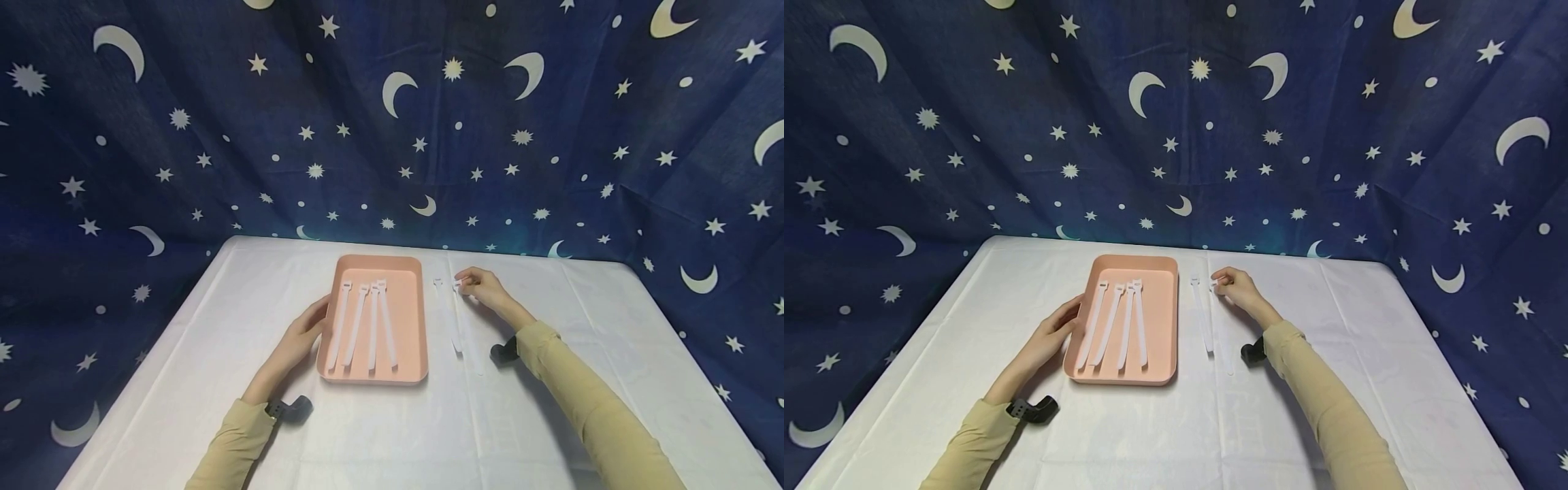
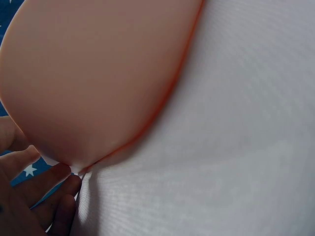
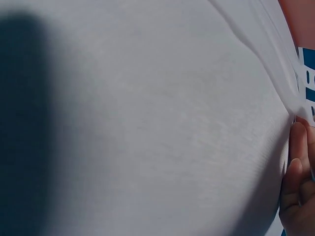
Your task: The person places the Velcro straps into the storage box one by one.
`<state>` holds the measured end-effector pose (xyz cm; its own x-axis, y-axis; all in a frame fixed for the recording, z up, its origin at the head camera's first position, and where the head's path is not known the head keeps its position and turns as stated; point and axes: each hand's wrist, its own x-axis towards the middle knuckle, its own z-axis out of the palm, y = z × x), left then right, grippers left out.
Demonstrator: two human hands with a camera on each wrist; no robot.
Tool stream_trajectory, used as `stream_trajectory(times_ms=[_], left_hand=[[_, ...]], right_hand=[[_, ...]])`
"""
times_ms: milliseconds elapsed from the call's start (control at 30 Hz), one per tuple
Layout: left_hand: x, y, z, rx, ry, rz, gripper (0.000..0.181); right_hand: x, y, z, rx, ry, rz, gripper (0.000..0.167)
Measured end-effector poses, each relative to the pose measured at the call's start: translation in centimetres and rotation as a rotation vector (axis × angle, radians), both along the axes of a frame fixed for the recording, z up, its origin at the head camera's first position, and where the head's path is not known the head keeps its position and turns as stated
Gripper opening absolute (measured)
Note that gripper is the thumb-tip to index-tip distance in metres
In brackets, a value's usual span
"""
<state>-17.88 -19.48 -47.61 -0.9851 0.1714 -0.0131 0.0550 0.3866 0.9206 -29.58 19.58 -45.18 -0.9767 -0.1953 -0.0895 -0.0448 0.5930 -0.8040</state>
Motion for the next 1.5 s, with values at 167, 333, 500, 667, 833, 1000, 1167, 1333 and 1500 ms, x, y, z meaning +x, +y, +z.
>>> stream_trajectory(times_ms=[167, 333, 500, 667, 833, 1000, 1167, 1333, 1500], left_hand=[[0.0, 0.0, 0.0, 0.003, -0.009, 0.002, 0.052], [0.1, 0.1, 0.1, -0.002, -0.024, 0.005, 0.052], [0.9, 0.6, 1.9, 0.006, -0.025, -0.011, 0.053], [1.8, 1.1, 3.9, -0.001, -0.039, -0.022, 0.054], [1.8, 1.1, 3.9, 0.001, -0.016, -0.024, 0.053], [1.1, 0.6, 2.2, 0.022, 0.002, -0.014, 0.052], [0.3, 0.1, 0.4, 0.014, 0.012, -0.009, 0.052], [0.2, 0.1, 0.0, 0.022, 0.016, -0.007, 0.052], [0.4, 0.2, 0.5, 0.012, -0.002, 0.0, 0.052]], right_hand=[[0.4, 0.2, 0.0, -0.018, 0.027, 0.012, 0.03], [0.6, 0.4, -0.1, -0.033, 0.062, -0.003, 0.028], [0.8, 0.4, -0.2, -0.049, 0.067, -0.046, 0.026], [1.0, 0.5, -0.2, -0.091, 0.066, -0.094, 0.026], [1.2, 0.8, -0.2, -0.129, 0.068, -0.111, 0.025], [1.1, 0.9, 0.0, -0.155, 0.083, -0.106, 0.025], [1.2, 0.8, 0.3, -0.171, 0.073, -0.11, 0.026], [1.3, 0.9, 0.5, -0.18, 0.069, -0.118, 0.027], [1.6, 1.0, 0.9, -0.206, 0.085, -0.113, 0.027]])
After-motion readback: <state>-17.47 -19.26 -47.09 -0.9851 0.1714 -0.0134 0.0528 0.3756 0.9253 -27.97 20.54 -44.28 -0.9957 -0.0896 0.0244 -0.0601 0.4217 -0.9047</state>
